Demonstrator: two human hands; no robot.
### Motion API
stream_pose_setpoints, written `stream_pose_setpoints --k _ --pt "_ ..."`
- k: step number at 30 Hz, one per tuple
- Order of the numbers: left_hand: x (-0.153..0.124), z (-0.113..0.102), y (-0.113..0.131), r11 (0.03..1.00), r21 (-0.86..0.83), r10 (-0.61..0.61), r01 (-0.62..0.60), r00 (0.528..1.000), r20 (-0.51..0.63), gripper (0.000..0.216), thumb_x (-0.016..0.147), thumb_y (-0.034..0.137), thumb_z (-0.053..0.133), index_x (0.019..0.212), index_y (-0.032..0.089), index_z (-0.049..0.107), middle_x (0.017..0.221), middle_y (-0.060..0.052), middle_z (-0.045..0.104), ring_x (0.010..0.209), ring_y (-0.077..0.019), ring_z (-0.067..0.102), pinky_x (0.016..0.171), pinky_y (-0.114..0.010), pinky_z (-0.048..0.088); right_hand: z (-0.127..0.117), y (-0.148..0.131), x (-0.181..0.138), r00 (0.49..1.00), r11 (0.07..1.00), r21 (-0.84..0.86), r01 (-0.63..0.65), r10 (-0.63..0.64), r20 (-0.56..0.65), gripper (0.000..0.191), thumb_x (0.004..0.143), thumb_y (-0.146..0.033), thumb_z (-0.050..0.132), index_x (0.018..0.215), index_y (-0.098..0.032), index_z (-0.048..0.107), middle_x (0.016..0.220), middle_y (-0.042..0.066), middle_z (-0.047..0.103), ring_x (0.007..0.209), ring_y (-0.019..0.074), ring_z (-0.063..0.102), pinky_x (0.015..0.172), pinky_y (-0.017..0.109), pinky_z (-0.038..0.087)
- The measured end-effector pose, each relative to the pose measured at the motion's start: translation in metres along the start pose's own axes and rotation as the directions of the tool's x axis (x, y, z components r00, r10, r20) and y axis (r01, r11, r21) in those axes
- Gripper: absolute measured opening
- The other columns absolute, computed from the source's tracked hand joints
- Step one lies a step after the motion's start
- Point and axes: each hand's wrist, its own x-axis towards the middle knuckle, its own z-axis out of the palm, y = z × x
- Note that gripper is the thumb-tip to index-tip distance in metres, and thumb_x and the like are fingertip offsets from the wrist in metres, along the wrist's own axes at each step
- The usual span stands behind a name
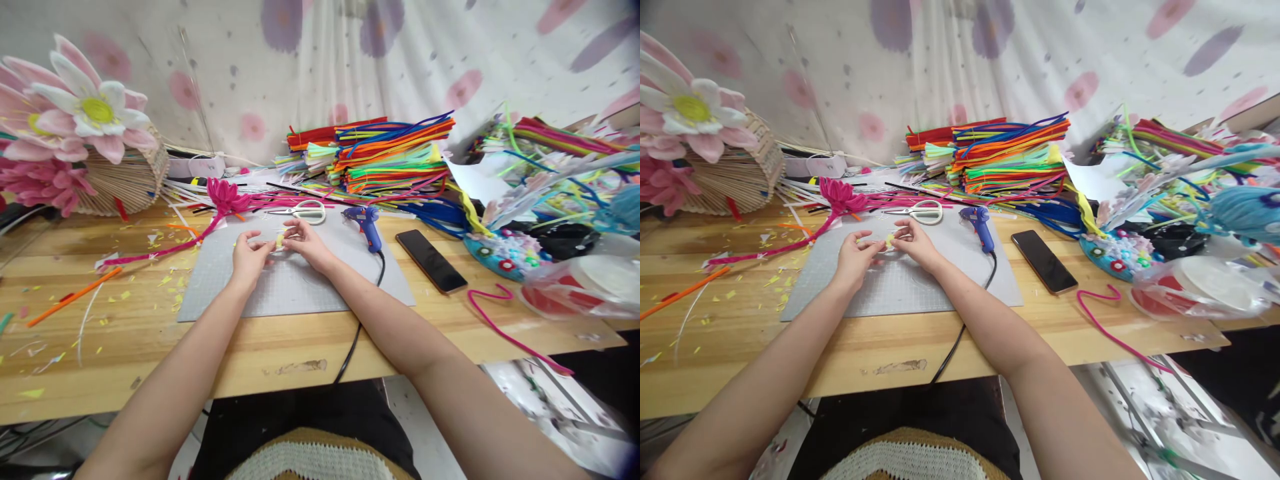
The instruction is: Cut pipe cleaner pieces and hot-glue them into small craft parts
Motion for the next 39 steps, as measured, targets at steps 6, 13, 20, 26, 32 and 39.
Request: stream_pose_setpoints --k 6,13,20,26,32,39 --pt "0.0028 -0.0013 -0.0025 0.998 0.048 0.046 -0.043 0.997 -0.055 0.046 0.059 0.021 0.068 0.097 0.017 0.043 0.069 0.002 0.060 0.062 -0.0120 0.060 0.045 -0.018 0.043 0.0017 -0.0018 -0.0022 1.000 1.000 0.003 -0.028 0.028 0.012 0.052 0.058 -0.020 0.069 0.101 -0.023 0.041 0.081 -0.005 0.051 0.065 0.0070 0.056 0.065 0.026 0.051" --pt "0.0022 -0.0009 -0.0027 0.996 0.067 0.054 -0.051 0.998 -0.044 0.047 0.059 0.022 0.069 0.097 0.018 0.042 0.069 0.003 0.059 0.060 -0.0108 0.058 0.043 -0.017 0.041 0.0021 0.0010 0.0005 1.000 1.000 0.016 -0.010 0.010 0.004 0.053 0.057 -0.018 0.068 0.101 -0.023 0.041 0.081 -0.005 0.051 0.065 0.0071 0.056 0.065 0.026 0.051" --pt "0.0019 -0.0008 -0.0025 0.998 0.053 0.040 -0.038 0.999 -0.030 0.046 0.058 0.021 0.069 0.097 0.017 0.043 0.069 0.003 0.059 0.059 -0.0112 0.059 0.041 -0.017 0.040 0.0025 0.0007 0.0012 1.000 1.000 0.031 0.000 0.000 -0.003 0.050 0.057 -0.015 0.066 0.099 -0.023 0.041 0.080 -0.005 0.050 0.064 0.0067 0.055 0.064 0.026 0.051" --pt "0.0006 -0.0005 0.0017 0.999 0.037 0.006 -0.005 1.000 -0.014 0.047 0.060 0.024 0.068 0.100 0.017 0.043 0.070 0.000 0.061 0.065 -0.0147 0.062 0.041 -0.017 0.040 0.0020 0.0005 0.0012 1.000 0.999 0.041 0.001 0.000 -0.019 0.052 0.056 -0.015 0.067 0.099 -0.022 0.041 0.079 -0.006 0.050 0.063 0.0064 0.055 0.064 0.026 0.051" --pt "-0.0024 -0.0035 0.0065 1.000 -0.002 -0.018 0.019 0.998 0.058 0.047 0.059 0.020 0.065 0.103 0.016 0.046 0.077 -0.003 0.065 0.069 -0.0151 0.063 0.043 -0.018 0.041 0.0012 -0.0012 -0.0005 0.998 0.995 0.094 -0.045 0.050 -0.046 0.052 0.054 -0.016 0.068 0.099 -0.022 0.043 0.077 -0.006 0.051 0.062 0.0065 0.055 0.062 0.025 0.049" --pt "-0.0004 -0.0056 0.0000 0.997 0.054 0.050 -0.055 0.994 0.102 0.064 0.057 0.019 0.070 0.117 0.015 0.046 0.081 -0.004 0.068 0.066 -0.0128 0.062 0.046 -0.018 0.044 -0.0013 -0.0060 -0.0034 0.981 0.942 0.274 -0.192 0.196 0.013 0.051 0.051 -0.013 0.071 0.094 -0.021 0.044 0.075 -0.005 0.053 0.064 0.0083 0.055 0.061 0.025 0.048"
